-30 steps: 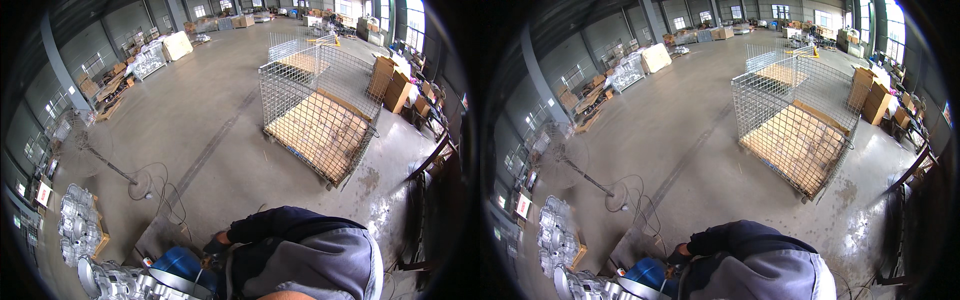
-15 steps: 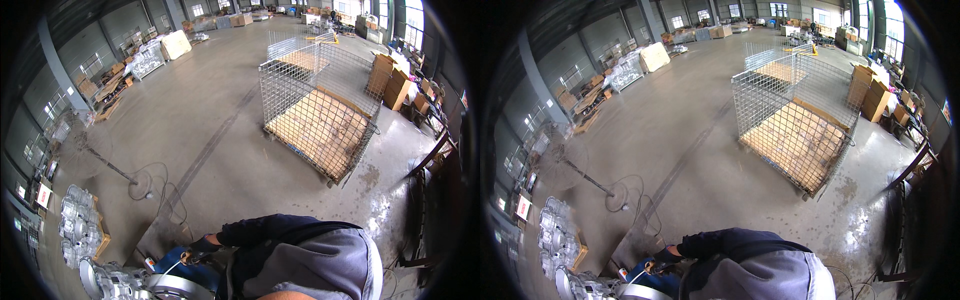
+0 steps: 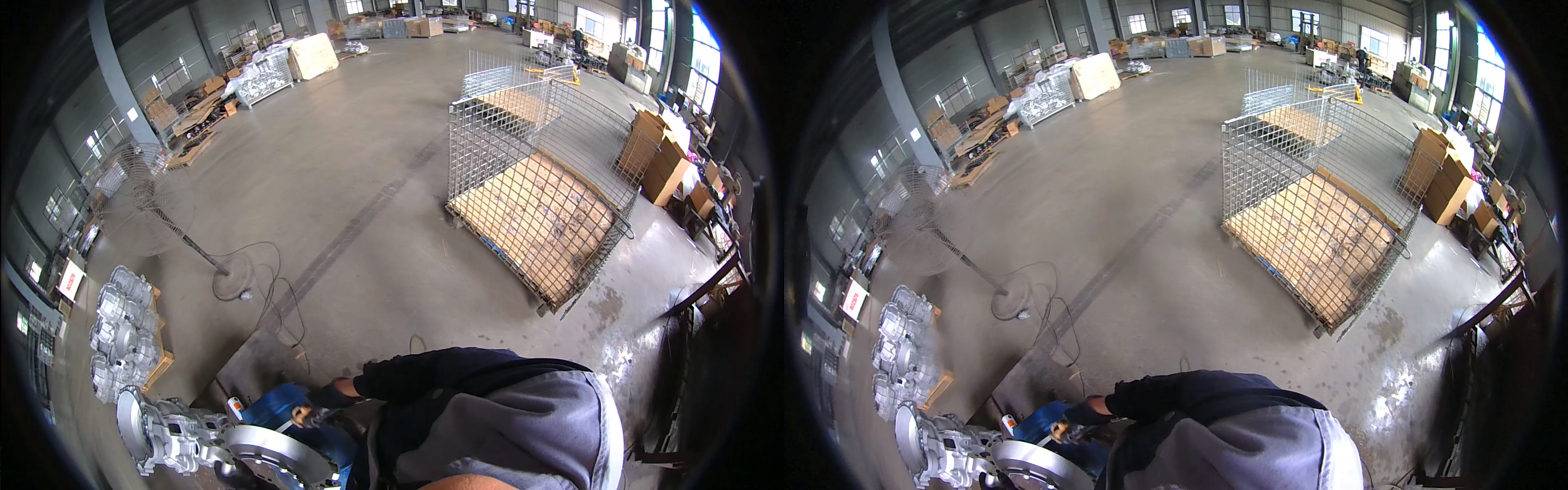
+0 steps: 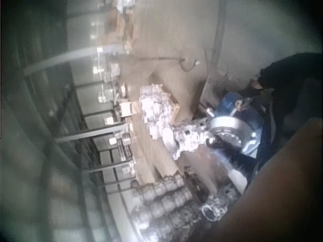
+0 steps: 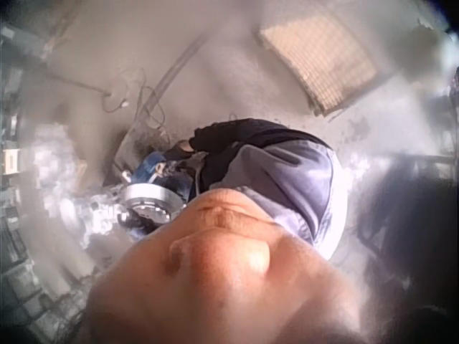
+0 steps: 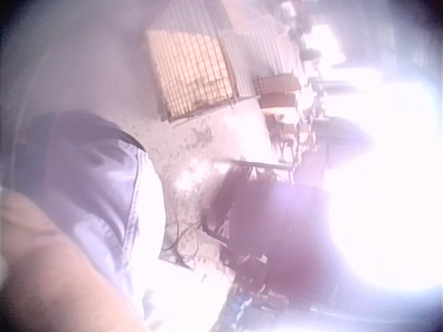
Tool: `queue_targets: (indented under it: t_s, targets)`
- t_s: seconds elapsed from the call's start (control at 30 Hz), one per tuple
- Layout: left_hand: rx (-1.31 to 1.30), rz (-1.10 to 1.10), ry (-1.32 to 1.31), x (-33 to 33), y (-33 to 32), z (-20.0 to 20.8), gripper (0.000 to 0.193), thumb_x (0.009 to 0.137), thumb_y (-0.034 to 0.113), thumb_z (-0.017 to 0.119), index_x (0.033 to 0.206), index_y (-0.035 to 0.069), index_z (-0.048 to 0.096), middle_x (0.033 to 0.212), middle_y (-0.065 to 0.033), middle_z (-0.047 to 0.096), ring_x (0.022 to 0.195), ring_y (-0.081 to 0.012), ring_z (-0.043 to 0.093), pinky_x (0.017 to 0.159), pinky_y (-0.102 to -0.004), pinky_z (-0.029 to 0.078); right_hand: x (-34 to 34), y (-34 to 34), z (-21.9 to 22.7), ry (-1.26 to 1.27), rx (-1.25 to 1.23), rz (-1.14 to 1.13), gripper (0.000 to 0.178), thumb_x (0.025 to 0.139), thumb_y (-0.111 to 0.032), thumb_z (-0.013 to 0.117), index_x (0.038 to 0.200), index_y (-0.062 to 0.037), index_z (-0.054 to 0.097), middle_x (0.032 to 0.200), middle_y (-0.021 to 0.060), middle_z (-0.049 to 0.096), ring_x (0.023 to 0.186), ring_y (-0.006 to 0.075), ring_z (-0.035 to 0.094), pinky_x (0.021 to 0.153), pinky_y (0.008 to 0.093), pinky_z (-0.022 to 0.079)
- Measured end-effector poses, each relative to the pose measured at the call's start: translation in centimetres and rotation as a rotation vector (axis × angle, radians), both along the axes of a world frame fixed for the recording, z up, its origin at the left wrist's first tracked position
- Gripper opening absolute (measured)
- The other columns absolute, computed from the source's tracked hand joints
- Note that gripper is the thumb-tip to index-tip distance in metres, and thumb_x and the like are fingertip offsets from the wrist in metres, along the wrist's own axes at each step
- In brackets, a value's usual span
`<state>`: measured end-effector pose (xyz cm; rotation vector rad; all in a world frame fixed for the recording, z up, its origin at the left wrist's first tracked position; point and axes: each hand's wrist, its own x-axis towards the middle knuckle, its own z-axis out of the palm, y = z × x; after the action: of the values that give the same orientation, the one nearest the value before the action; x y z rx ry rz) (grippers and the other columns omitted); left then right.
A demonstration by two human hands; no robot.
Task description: The person uses a handheld spray nozzle to clean the interior and exterior surfaces of several large metal parts placed on a blue barrel. They rotate and reposition each part to reach different areas, then set the cleaned parts aside on the floor or nearby surfaces.
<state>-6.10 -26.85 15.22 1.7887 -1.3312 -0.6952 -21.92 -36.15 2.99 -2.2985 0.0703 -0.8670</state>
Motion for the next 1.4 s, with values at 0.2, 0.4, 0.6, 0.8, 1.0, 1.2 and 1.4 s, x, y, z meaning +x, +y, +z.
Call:
queue_targets:
  t_s: [0.2,0.4,0.6,0.8,1.0,1.2,1.4]
  targets:
    - [-0.187,0.211,0.028,5.7,3.6,3.3,0.035,0.095,0.023,0.063,0.125,0.005,0.055,0.108,-0.0059,0.061,0.096,-0.0142,0.056,0.083,-0.0299,0.046,2.5,-0.2,4.1,0.239,0.242,0.008,0.034,0.095,-0.030,0.060,0.110,0.0004,0.062,0.101,0.0188,0.065,0.092,0.0341,0.063,0.079,0.0408,0.052]
    - [-0.421,0.452,0.024,10.6,10.2,6.2,0.035,0.097,0.021,0.063,0.126,0.004,0.055,0.106,-0.0057,0.061,0.093,-0.0132,0.057,0.081,-0.0286,0.048,3.1,-1.1,13.2,0.685,0.595,-0.036,0.039,0.095,-0.042,0.060,0.110,-0.0058,0.066,0.089,0.0106,0.069,0.079,0.0255,0.068,0.070,0.0347,0.055]
    - [-0.559,0.510,-0.241,13.5,7.5,6.1,0.025,0.097,0.021,0.063,0.115,0.004,0.059,0.097,-0.0050,0.063,0.087,-0.0139,0.059,0.078,-0.0298,0.051,-0.2,0.8,17.6,1.226,0.745,0.185,0.031,0.099,-0.032,0.057,0.126,-0.0163,0.060,0.110,0.0055,0.067,0.097,0.0198,0.065,0.082,0.0323,0.053]
    - [-0.497,0.569,-0.104,13.9,7.2,5.7,0.030,0.092,0.017,0.069,0.117,0.004,0.058,0.093,-0.0061,0.064,0.081,-0.0147,0.059,0.071,-0.0286,0.049,2.6,-0.3,18.2,0.551,1.038,-0.095,0.025,0.095,-0.035,0.065,0.100,-0.0109,0.063,0.067,0.0008,0.060,0.046,0.0129,0.053,0.044,0.0288,0.047]
    - [-0.434,0.472,-0.145,13.2,8.7,7.2,0.029,0.095,0.025,0.065,0.116,0.006,0.060,0.090,-0.0050,0.065,0.081,-0.0129,0.059,0.071,-0.0291,0.050,0.7,-1.0,18.4,1.155,0.428,0.186,0.031,0.098,-0.031,0.058,0.123,-0.0135,0.060,0.107,0.0057,0.067,0.092,0.0159,0.064,0.081,0.0334,0.052]
    - [-0.113,0.610,-0.212,13.5,7.6,9.1,0.044,0.087,0.038,0.074,0.102,-0.002,0.064,0.079,-0.0109,0.070,0.075,-0.0182,0.067,0.068,-0.0319,0.052,3.0,-1.8,19.6,0.775,0.848,-0.131,0.027,0.097,-0.035,0.061,0.103,-0.0089,0.063,0.071,0.0030,0.063,0.049,0.0140,0.057,0.043,0.0283,0.047]
    - [-0.399,0.780,-0.278,11.3,6.3,8.3,0.034,0.079,0.031,0.080,0.091,0.002,0.067,0.080,-0.0123,0.069,0.073,-0.0194,0.065,0.071,-0.0337,0.053,-1.0,-1.2,17.3,1.048,0.596,0.108,0.035,0.088,-0.035,0.074,0.108,-0.0064,0.067,0.079,0.0074,0.067,0.059,0.0147,0.061,0.054,0.0302,0.051]
